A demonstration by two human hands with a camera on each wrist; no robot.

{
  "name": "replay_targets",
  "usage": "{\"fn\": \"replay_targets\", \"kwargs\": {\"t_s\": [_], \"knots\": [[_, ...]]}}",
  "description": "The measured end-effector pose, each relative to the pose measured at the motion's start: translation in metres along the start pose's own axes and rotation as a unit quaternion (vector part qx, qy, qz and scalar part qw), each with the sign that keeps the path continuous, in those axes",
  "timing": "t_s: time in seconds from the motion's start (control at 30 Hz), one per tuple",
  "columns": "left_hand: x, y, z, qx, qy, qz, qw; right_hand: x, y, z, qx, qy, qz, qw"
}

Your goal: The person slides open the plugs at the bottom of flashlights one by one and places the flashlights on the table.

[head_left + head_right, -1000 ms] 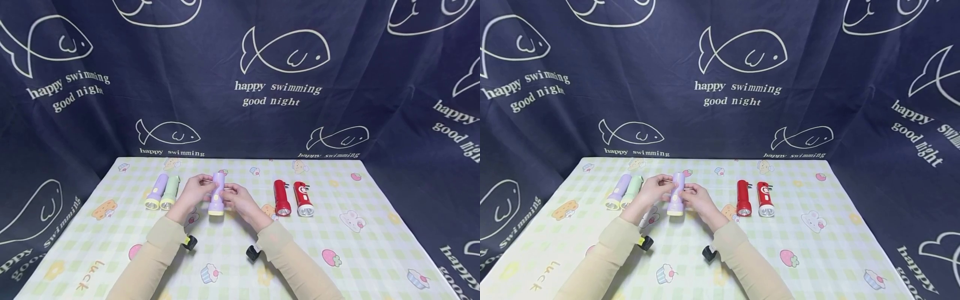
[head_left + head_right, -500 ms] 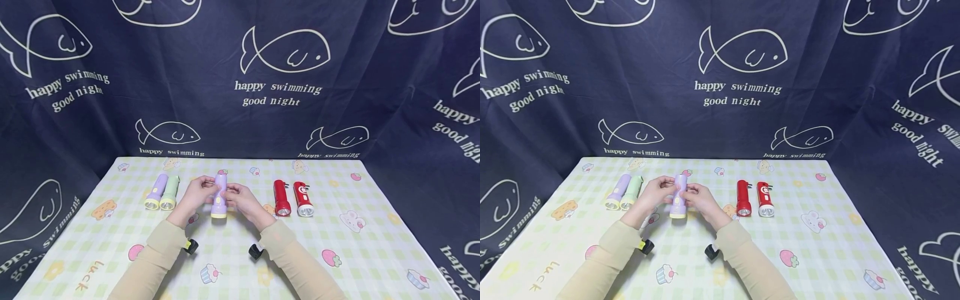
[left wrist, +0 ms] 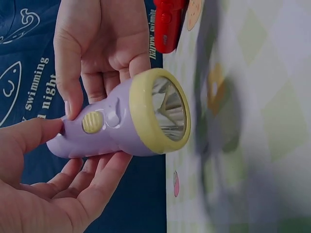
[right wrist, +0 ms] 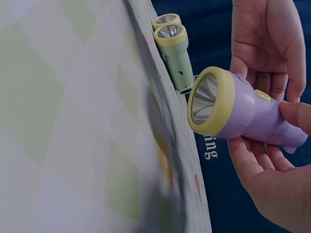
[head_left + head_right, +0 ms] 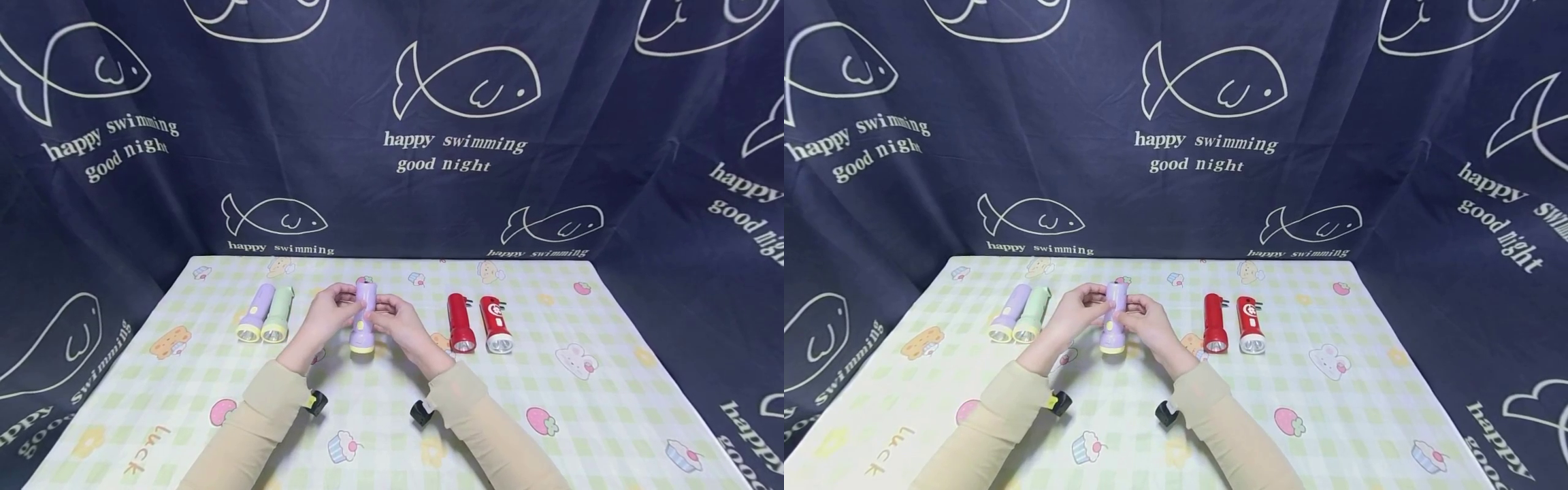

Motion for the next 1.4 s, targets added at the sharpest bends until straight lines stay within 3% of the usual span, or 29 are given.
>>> {"fn": "replay_targets", "kwargs": {"t_s": [0.27,0.5,0.63,0.97,1.4], "knots": [[-0.002,0.011,0.001,0.049,0.052,0.056,0.9959,-0.002,-0.007,-0.003,-0.030,-0.006,-0.039,0.999],[-0.003,0.020,0.003,0.062,0.063,0.064,0.9940,-0.015,-0.036,0.001,-0.080,0.002,-0.066,0.995],[-0.004,0.024,0.004,0.064,0.073,0.067,0.9930,-0.018,-0.041,0.002,-0.100,0.009,-0.085,0.991],[-0.001,0.027,0.006,0.101,0.105,0.094,0.9848,-0.004,-0.009,-0.006,-0.124,0.022,-0.101,0.987],[-0.003,0.029,0.004,0.095,0.092,0.095,0.9867,-0.006,-0.009,-0.008,-0.133,0.026,-0.117,0.984]]}}
Point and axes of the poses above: each hand's wrist, its own x-axis towards the middle knuckle, its own z-axis out of the palm, y = z × x, the point moved 4 cm from there along x, towards the middle knuckle, and after that the axes turned 13 degrees about -z, right-handed, at the moved point
